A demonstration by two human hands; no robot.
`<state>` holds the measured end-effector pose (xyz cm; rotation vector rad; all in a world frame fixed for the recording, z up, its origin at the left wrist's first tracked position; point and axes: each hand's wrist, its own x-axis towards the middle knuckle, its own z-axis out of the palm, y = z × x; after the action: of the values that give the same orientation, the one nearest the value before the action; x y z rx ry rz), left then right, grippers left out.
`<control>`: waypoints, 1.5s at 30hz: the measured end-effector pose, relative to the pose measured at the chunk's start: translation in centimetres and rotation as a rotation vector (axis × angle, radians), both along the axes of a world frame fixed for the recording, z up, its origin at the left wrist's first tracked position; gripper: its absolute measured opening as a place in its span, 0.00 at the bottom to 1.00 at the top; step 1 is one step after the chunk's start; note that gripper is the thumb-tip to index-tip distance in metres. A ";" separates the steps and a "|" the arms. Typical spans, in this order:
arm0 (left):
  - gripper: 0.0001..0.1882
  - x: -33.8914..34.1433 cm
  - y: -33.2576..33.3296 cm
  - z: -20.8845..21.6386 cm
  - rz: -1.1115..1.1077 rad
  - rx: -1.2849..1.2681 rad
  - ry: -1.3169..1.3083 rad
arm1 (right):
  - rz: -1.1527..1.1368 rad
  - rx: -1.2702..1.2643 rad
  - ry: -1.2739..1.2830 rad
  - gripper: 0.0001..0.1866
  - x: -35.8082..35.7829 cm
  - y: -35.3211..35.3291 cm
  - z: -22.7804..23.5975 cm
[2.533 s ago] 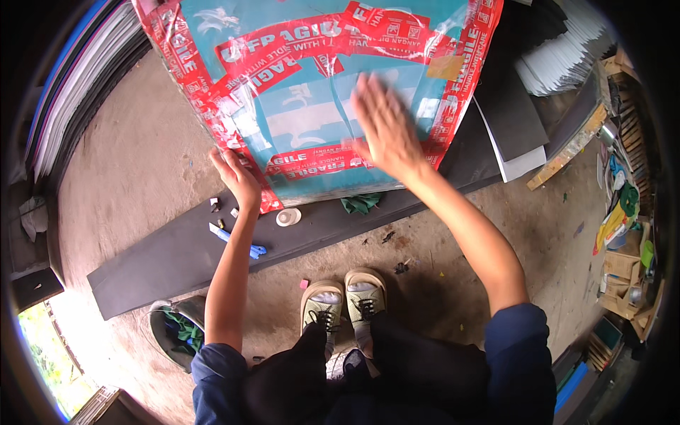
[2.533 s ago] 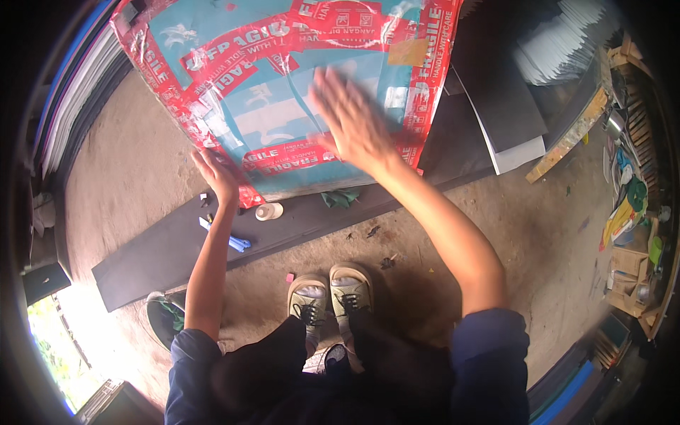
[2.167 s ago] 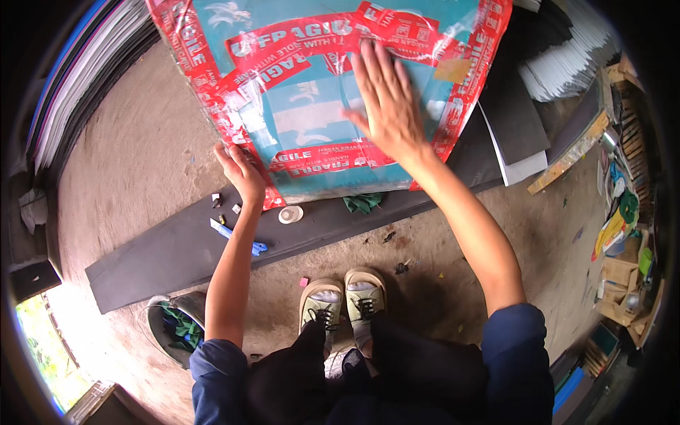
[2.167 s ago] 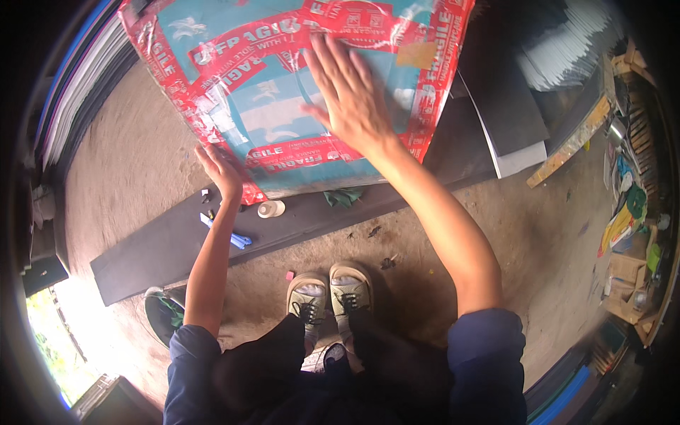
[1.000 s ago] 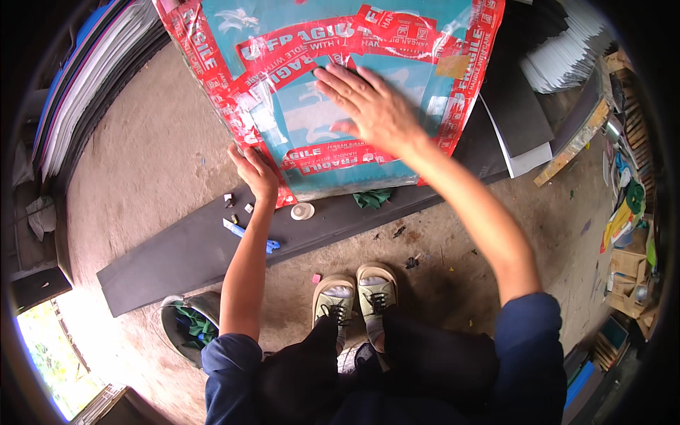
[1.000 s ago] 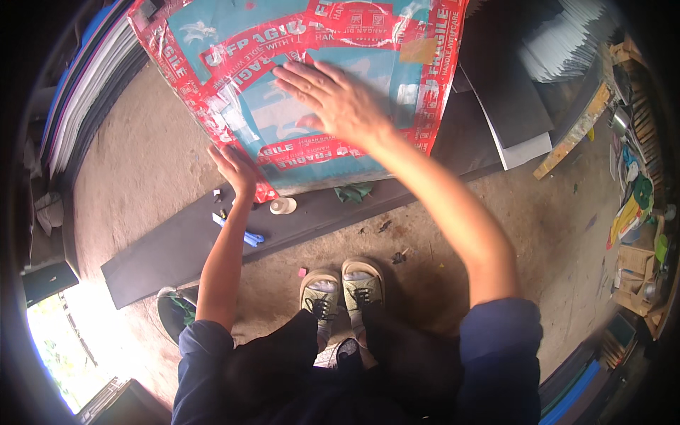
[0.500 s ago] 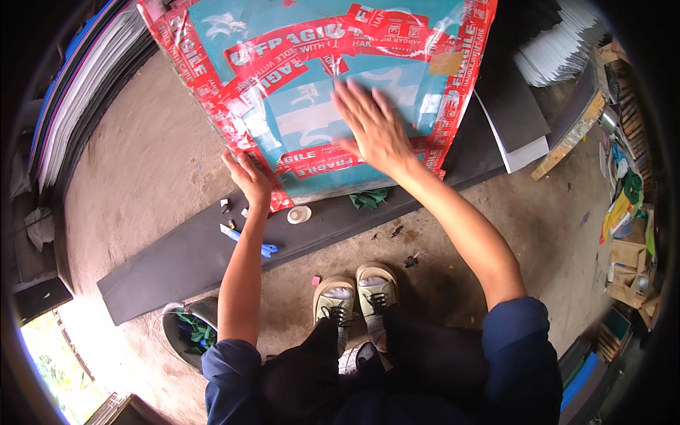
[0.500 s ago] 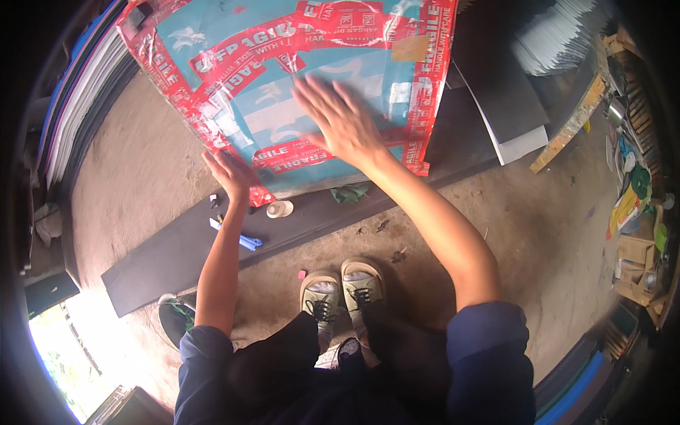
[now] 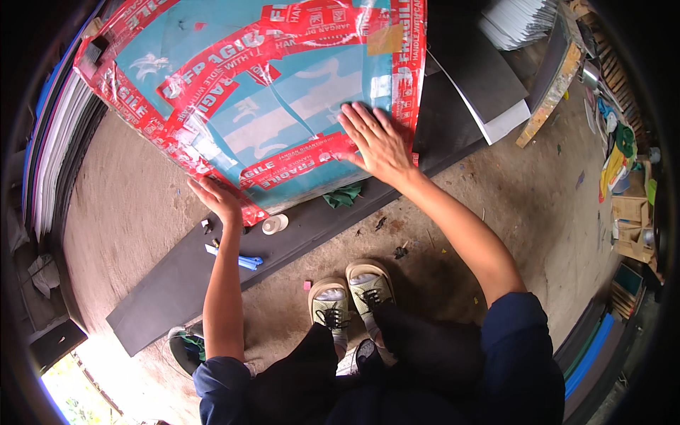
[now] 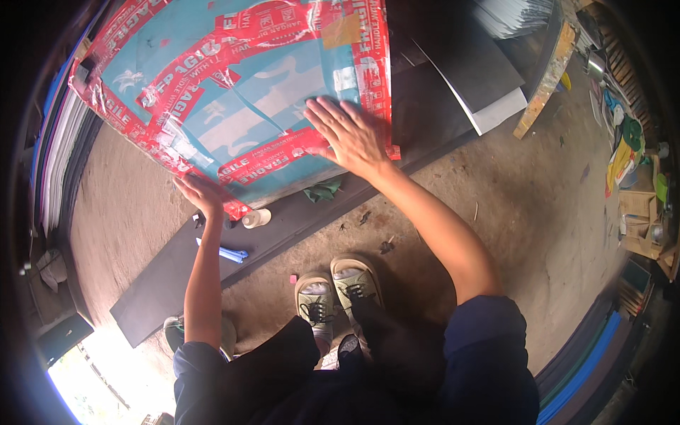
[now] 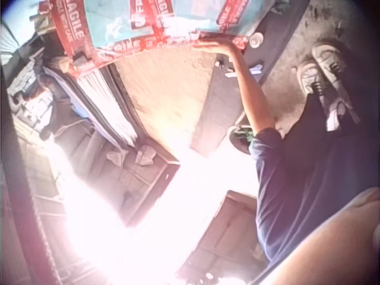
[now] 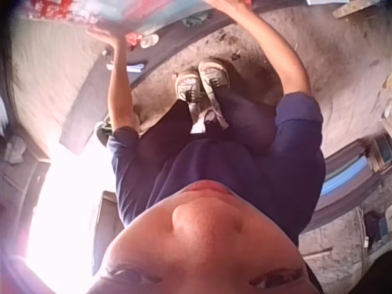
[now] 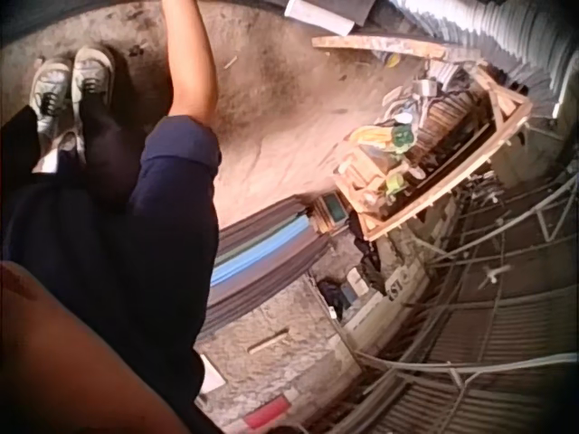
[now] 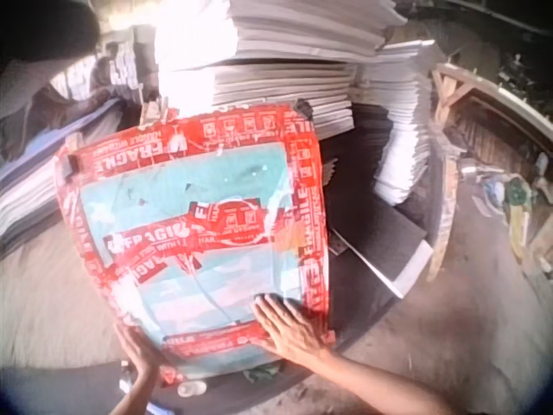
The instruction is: The person squats and wipes a large red and blue plastic sheet with a green cloth. They repeatedly rub the surface, occasionally dip the cloth into a bucket, and continue cleaning the sheet until the end of the clip.
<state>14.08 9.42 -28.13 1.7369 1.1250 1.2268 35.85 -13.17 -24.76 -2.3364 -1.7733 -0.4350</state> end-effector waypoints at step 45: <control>0.36 -1.1 1.1 -0.7 0.064 0.031 0.031 | 0.096 0.790 -0.231 0.16 7.2 3.7 8.6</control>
<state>12.94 10.52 -28.83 1.7605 1.1937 1.2663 43.09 -9.43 -16.17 -1.6818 -1.4075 -1.1719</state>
